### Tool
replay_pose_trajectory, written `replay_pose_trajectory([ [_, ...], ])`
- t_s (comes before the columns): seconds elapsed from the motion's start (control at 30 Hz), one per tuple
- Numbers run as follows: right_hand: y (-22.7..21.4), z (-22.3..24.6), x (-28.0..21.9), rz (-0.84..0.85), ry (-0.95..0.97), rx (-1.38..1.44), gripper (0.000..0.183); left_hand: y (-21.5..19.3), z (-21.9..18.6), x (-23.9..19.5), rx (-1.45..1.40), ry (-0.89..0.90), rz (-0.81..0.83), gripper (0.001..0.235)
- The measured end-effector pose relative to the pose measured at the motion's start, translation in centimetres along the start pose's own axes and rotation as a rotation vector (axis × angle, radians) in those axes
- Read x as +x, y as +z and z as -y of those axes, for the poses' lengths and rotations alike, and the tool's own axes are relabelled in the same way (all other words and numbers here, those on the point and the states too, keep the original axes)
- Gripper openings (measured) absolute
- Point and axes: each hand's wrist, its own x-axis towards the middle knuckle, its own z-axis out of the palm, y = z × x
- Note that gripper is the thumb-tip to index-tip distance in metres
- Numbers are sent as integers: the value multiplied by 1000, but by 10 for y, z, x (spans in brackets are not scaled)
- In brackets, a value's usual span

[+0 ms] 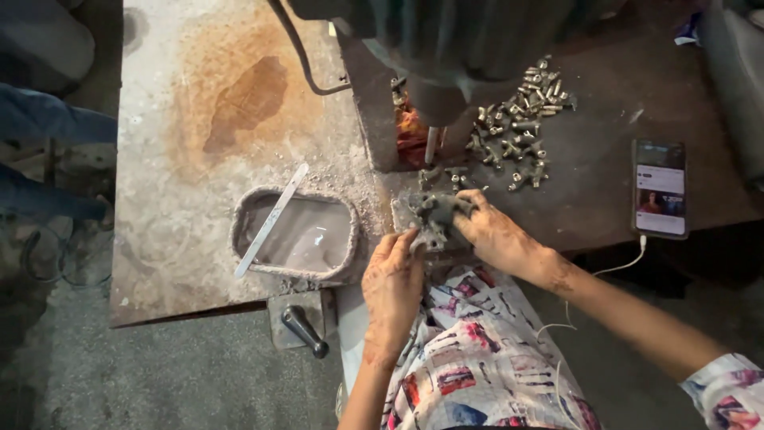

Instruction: The person holds small brass fittings against a spinning rotary grinding/polishing tool mounted on a bench machine, working each piece, then dips pieces into a stone basin of water and places finished parts in a pile on the workbench. They repeat this cycle for many parts, occasionally picking new pieces from the pile.

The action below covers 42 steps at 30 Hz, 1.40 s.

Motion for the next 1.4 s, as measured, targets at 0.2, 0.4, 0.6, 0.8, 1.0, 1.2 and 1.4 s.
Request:
replay_pose_trajectory([
  [0.2, 8, 9, 20, -94, 597, 786, 37, 20, -24, 40, -276, 102, -207, 36],
  [0.4, 39, 1, 34, -525, 406, 942, 45, 9, -34, 71, -460, 44, -304, 32],
  [0.6, 91, 2, 0, -534, 750, 778, 43, 6, -37, 70, -499, -1, -280, 27],
  [0.8, 109, -12, 7, -567, 620, 731, 46, 6, -34, 77, -558, -43, -304, 31],
  [1.0, 133, -12, 3, -714, 624, 732, 44, 24, -7, 38, -538, -91, -309, 32],
  [1.2, 56, -13, 8, -435, 436, 772, 64, 168, 51, 39, 196, 253, 554, 38],
  [1.4, 66, -27, 14, -333, 406, 748, 58, 295, 95, 118, 612, 525, 107, 43],
])
